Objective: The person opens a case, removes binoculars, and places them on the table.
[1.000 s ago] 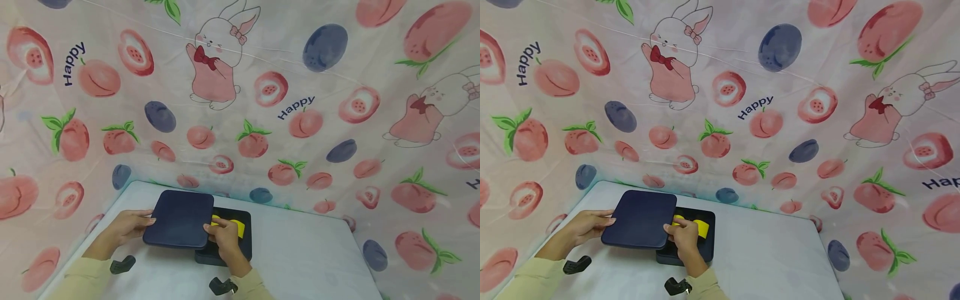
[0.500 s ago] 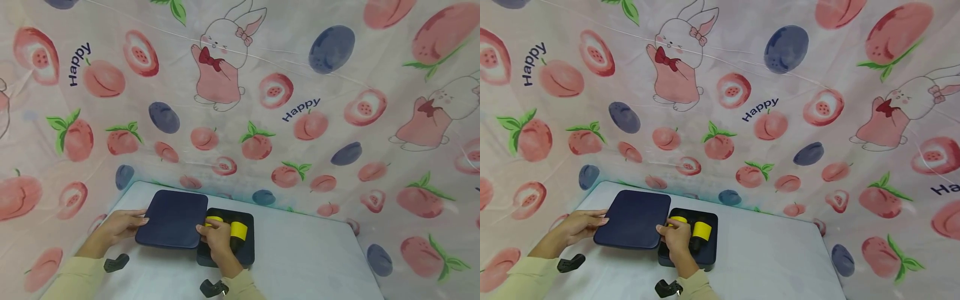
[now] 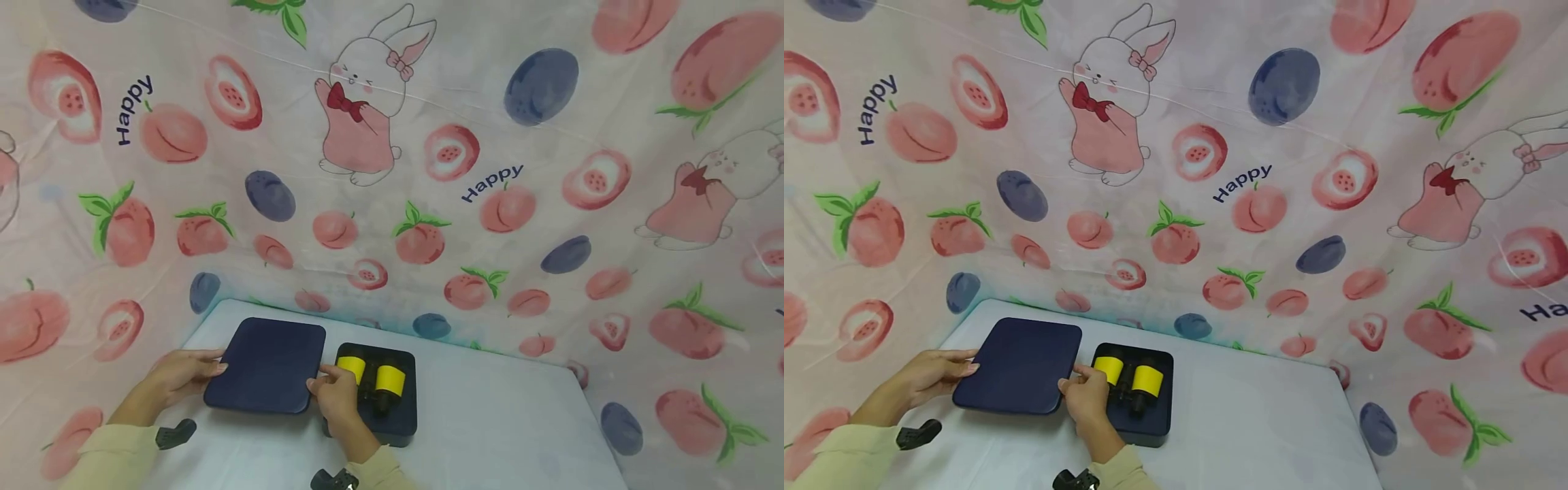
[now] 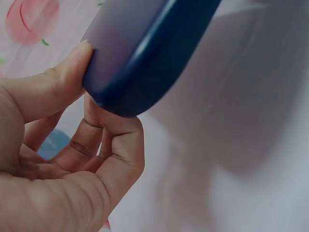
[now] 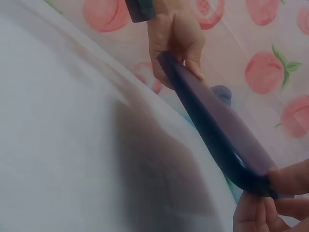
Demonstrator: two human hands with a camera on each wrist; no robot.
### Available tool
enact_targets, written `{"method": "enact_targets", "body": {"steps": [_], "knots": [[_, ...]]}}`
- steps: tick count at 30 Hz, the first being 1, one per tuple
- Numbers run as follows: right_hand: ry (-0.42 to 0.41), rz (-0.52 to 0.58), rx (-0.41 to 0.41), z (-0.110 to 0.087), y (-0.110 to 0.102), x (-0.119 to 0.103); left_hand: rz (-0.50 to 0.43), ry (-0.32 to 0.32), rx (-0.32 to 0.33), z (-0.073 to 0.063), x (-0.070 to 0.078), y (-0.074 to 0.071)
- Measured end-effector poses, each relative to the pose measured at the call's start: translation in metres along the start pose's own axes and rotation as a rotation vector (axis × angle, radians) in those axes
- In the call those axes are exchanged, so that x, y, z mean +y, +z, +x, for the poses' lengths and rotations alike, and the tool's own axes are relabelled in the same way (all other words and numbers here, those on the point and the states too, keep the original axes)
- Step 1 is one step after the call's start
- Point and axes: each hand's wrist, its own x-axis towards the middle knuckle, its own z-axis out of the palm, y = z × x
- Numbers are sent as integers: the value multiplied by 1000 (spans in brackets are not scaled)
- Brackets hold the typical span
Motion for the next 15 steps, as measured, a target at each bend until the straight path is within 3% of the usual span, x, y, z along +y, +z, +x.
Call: {"method": "enact_targets", "body": {"steps": [15], "knots": [[-47,-85,64,-5,28,13,62,-8,57,2,-15,-17]]}}
